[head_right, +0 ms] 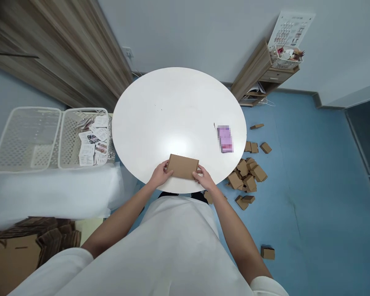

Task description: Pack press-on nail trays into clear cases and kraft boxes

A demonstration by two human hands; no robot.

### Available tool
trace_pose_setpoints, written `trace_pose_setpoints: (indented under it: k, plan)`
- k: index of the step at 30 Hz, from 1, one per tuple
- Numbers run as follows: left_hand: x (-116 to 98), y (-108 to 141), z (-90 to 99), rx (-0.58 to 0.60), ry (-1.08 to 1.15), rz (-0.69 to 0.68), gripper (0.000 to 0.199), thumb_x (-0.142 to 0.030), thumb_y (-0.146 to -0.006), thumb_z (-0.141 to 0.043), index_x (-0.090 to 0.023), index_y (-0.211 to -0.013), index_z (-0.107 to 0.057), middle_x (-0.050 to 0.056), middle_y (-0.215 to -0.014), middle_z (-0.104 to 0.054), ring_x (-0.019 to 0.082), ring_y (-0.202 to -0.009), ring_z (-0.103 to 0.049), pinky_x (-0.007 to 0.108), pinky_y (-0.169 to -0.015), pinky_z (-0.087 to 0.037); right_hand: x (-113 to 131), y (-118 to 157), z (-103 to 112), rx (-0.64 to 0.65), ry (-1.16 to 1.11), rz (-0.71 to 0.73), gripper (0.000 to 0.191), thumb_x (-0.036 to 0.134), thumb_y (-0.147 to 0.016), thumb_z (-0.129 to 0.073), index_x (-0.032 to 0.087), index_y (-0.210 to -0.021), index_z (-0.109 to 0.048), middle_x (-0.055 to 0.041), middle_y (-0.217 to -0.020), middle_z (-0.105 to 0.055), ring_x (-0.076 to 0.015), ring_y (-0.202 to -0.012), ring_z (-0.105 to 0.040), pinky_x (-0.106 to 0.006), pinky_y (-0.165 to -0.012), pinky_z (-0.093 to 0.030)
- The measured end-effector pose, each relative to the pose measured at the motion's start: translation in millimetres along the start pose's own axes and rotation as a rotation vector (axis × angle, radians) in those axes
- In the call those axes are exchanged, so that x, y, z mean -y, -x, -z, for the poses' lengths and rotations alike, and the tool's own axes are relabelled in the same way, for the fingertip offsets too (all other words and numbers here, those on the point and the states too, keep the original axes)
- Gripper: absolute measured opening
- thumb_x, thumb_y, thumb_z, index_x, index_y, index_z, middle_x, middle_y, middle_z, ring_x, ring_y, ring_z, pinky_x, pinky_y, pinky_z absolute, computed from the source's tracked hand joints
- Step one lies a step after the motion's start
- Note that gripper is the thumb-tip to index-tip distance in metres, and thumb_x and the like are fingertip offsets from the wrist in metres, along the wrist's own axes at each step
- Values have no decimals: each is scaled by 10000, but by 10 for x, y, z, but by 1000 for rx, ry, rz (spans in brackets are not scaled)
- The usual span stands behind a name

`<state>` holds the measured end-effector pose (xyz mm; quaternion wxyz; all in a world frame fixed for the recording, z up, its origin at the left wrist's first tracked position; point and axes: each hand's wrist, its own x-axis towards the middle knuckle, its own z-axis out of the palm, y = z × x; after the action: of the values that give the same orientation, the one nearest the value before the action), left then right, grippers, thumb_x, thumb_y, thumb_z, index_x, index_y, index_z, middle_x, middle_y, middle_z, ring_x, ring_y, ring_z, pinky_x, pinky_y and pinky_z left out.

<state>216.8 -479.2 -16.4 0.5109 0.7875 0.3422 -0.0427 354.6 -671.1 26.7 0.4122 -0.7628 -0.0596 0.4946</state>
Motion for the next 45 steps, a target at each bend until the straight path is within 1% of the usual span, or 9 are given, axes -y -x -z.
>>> trace_pose_setpoints:
  k: [7, 13, 18, 24, 28, 31, 34, 37, 45]
  plan:
    - [-312, 115, -211, -12, -22, -42, 501, -255, -727, -520, -227, -1217, -420, 62, -1013, -554, 173, -797, -554, 298, -679, -467, -210, 88, 152, 89, -143, 130, 750, 427, -668, -610, 335, -1325, -260, -64, -1173, -504, -149, -753, -606, -310, -688, -480]
    - [-872, 165, -711, 14, -28, -96, 568, -288, -720, -549, -239, -1254, -361, 89, -1164, -469, 186, -902, -522, 271, -634, -478, -594, 376, 718, -46, -291, 243, 786, 431, -664, -610, 309, -1342, -229, -76, -1284, -415, -153, -829, -585, -337, -776, -465]
    - [-1442, 7, -1404, 233, -84, -217, 624, -293, -715, -569, -258, -1282, -311, 95, -1226, -423, 195, -961, -498, 308, -686, -475, -1174, 591, 1380, -318, -418, 202, 677, 462, -690, -573, 270, -1290, -325, -97, -1258, -441, -160, -805, -600, -354, -785, -466]
    - [-2133, -272, -2546, 534, -204, -370, 698, -238, -651, -630, -176, -1282, -337, 134, -1150, -444, 233, -991, -484, 346, -746, -468, -1921, 825, 2020, -694, -525, 62, 685, 491, -685, -557, 243, -1281, -329, -92, -1135, -504, -178, -793, -595, -373, -785, -467]
    - [-2523, -428, -3151, 659, -272, -468, 742, -252, -651, -640, -187, -1309, -302, 124, -1159, -447, 237, -1019, -477, 376, -826, -442, -2176, 996, 2363, -831, -596, 12, 764, 528, -669, -557, 244, -1319, -274, -90, -1169, -474, -192, -878, -582, -358, -809, -461]
    - [-2738, -490, -3418, 731, -292, -563, 751, -257, -665, -631, -161, -1323, -282, 127, -1236, -428, 250, -1079, -455, 386, -922, -384, -2234, 1079, 2524, -931, -629, 39, 810, 535, -671, -557, 259, -1346, -206, -112, -1279, -392, -218, -997, -547, -368, -863, -430]
    - [-2807, -486, -3511, 762, -335, -634, 779, -263, -660, -628, -135, -1336, -262, 118, -1352, -335, 282, -1216, -337, 379, -1027, -273, -2223, 1100, 2533, -990, -633, 41, 871, 526, -671, -563, 259, -1367, -111, -132, -1395, -230, -240, -1105, -486, -381, -906, -399]
    - [-2701, -454, -3438, 773, -385, -614, 805, -262, -650, -626, -155, -1348, -238, 98, -1399, -269, 275, -1289, -218, 380, -1065, -212, -2190, 1092, 2416, -934, -615, 17, 885, 514, -678, -559, 241, -1373, -84, -143, -1420, -173, -241, -1111, -486, -381, -916, -395]
    - [-2212, -498, -2791, 607, -389, -426, 695, -265, -682, -595, -160, -1311, -320, 94, -1366, -341, 266, -1247, -319, 375, -1034, -275, -2098, 918, 2180, -714, -401, -5, 820, 470, -684, -544, 226, -1363, -154, -146, -1381, -278, -198, -937, -592, -361, -873, -426]
